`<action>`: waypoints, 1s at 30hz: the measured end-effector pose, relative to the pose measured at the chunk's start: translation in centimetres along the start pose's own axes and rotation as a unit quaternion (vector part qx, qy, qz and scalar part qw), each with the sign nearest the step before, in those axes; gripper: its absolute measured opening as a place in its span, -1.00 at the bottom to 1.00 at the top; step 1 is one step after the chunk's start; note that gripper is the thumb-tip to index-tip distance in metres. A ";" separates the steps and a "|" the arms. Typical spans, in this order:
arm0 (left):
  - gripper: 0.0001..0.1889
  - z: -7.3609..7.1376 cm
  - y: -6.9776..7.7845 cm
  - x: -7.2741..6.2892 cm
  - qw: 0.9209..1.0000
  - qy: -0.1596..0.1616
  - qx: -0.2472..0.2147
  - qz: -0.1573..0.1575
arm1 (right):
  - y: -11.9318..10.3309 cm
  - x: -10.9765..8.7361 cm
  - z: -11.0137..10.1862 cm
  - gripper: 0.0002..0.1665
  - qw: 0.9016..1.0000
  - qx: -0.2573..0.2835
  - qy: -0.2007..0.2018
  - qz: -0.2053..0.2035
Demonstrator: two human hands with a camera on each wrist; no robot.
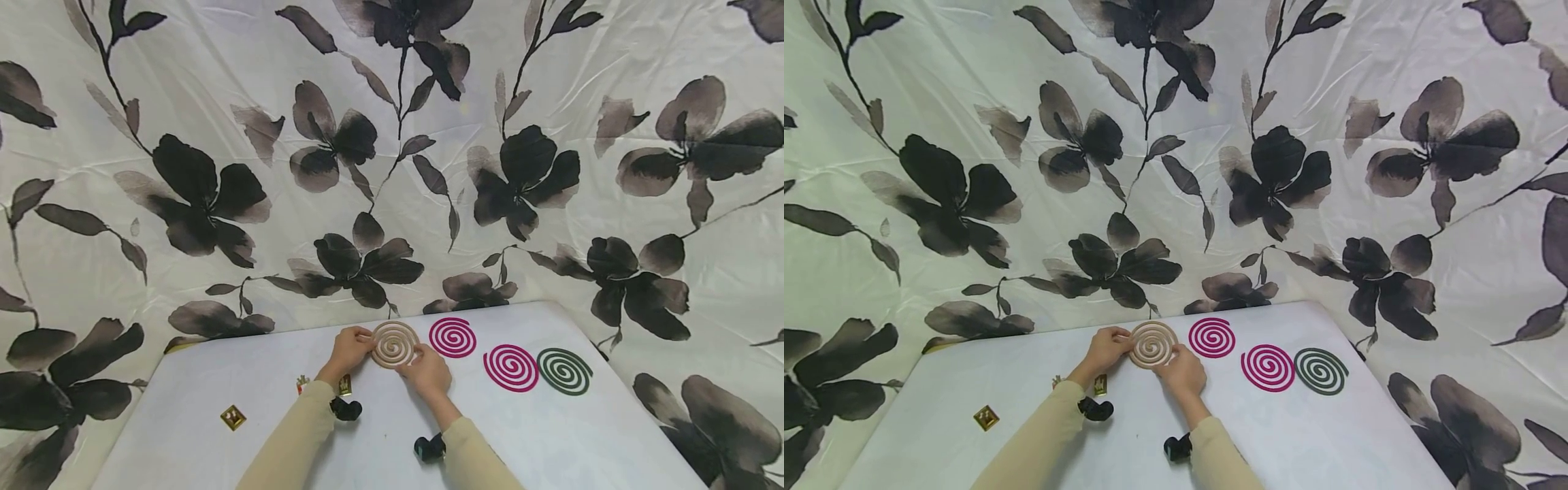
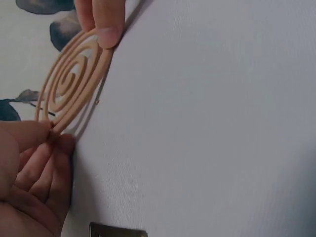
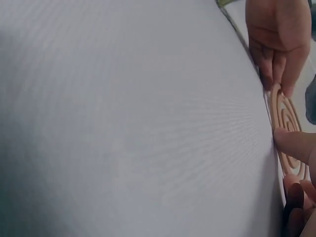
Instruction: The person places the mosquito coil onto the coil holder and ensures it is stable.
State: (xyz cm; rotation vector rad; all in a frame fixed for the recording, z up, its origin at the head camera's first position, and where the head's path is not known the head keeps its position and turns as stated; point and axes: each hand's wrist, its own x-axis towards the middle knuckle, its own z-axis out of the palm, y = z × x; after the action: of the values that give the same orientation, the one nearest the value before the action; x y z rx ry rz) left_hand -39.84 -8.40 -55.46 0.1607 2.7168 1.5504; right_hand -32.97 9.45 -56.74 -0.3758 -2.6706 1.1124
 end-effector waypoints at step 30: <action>-0.57 0.0 1.5 -2.7 0.965 -0.025 -0.253 -0.069 | -0.4 0.1 1.0 -0.44 0.899 0.432 0.014 0.065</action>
State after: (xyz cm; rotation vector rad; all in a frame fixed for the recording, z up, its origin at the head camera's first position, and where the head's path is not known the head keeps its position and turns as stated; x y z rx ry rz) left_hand -37.06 -7.89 -54.31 0.0023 2.1470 2.0871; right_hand -33.46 8.56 -57.08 -0.3779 -1.8578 2.1320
